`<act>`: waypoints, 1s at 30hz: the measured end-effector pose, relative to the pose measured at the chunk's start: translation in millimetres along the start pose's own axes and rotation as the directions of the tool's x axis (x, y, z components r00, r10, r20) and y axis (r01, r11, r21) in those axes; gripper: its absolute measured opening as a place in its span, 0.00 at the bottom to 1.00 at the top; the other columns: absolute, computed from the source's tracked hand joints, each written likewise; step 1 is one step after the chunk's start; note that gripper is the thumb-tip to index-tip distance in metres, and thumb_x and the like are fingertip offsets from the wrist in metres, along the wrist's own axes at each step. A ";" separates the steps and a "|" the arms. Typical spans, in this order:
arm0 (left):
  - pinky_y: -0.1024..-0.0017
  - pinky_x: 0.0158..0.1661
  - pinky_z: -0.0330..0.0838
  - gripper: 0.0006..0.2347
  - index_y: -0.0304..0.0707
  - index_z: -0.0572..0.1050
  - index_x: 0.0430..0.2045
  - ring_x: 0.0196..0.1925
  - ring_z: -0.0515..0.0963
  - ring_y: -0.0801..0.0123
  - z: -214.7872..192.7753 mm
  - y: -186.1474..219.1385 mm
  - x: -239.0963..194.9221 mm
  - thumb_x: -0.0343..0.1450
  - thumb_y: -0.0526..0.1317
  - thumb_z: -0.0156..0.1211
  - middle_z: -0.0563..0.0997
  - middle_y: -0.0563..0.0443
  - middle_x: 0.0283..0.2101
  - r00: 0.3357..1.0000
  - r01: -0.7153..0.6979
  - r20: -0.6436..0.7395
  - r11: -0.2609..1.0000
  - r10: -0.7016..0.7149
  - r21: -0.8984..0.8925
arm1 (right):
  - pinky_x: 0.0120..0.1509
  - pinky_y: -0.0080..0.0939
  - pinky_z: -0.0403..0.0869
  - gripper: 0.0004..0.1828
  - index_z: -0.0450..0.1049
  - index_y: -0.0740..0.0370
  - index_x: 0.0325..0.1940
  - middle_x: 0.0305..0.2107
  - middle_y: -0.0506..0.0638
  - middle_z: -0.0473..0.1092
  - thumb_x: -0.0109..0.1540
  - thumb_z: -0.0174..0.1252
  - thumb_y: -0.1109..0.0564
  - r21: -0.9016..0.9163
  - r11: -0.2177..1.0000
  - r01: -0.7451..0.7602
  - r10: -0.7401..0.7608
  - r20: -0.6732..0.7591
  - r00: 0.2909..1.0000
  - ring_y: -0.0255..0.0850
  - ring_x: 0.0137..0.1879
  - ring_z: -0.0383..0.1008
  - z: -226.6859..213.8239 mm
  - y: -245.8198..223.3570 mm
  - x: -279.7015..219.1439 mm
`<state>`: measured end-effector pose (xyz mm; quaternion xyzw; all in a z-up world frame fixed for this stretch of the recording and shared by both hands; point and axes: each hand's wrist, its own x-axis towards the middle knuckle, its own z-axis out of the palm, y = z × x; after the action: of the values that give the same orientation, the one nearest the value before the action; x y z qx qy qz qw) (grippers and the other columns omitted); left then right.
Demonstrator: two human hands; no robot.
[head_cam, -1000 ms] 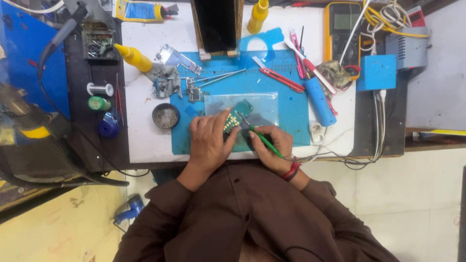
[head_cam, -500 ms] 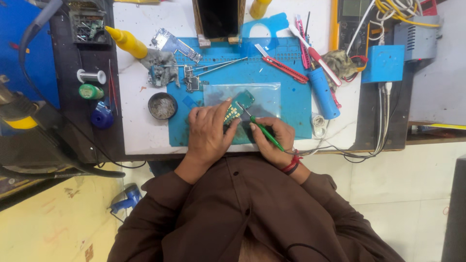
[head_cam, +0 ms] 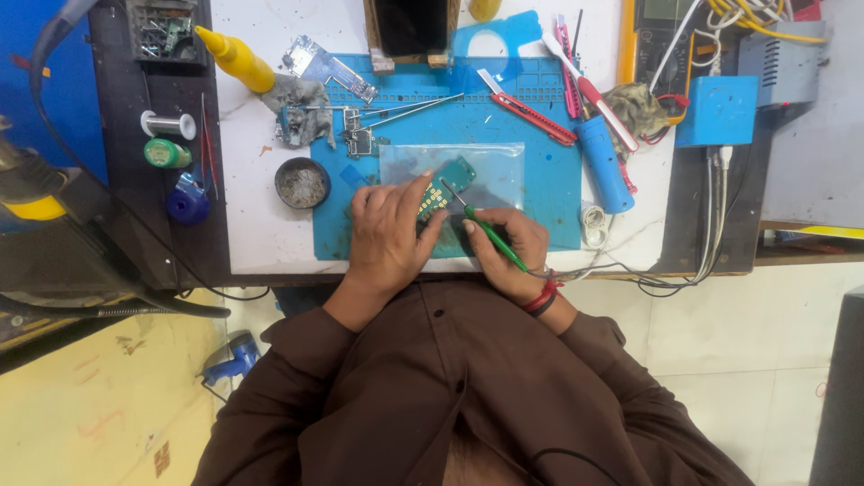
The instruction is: The person uses a red utility knife to scrape a small green circuit board, then uses a green screwdriver to probe its surface. They apply a liquid from a yellow bottle and scrub the board with a toothbrush, repeating the application and scrubbing across different areas of the board.
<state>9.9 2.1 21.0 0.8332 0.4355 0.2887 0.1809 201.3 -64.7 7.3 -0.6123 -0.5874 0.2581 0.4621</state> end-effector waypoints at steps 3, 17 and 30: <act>0.57 0.59 0.61 0.23 0.33 0.69 0.61 0.52 0.77 0.58 0.9 -0.4 -0.9 0.73 0.42 0.66 0.81 0.47 0.50 1.000 -0.002 -0.002 1.000 0.002 0.004 | 0.42 0.35 0.76 0.08 0.76 0.65 0.45 0.36 0.54 0.79 0.64 0.66 0.63 -0.002 1.000 0.019 -0.019 -0.002 1.000 0.38 0.37 0.81 -0.6 0.5 0.2; 0.54 0.61 0.60 0.22 0.32 0.69 0.61 0.53 0.77 0.57 3.1 -2.6 -3.3 0.74 0.43 0.65 0.80 0.45 0.51 1.000 -0.003 0.012 1.000 0.003 0.012 | 0.42 0.33 0.74 0.08 0.76 0.65 0.46 0.34 0.52 0.79 0.65 0.66 0.62 -0.023 1.000 -0.017 0.016 -0.034 0.999 0.33 0.36 0.78 1.9 7.0 -3.9; 0.53 0.63 0.58 0.23 0.34 0.68 0.63 0.54 0.75 0.54 6.0 -5.3 -8.1 0.75 0.45 0.64 0.80 0.43 0.53 1.000 0.009 0.007 1.000 -0.009 0.013 | 0.41 0.33 0.73 0.06 0.76 0.68 0.44 0.31 0.53 0.78 0.67 0.65 0.63 -0.188 0.969 -0.159 0.141 -0.106 0.984 0.34 0.35 0.78 -50.5 -18.8 8.8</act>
<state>6.8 -2.0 10.8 0.8334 0.4405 0.2819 0.1785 237.2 -71.8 47.9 -0.7087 -0.5401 0.2049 0.4051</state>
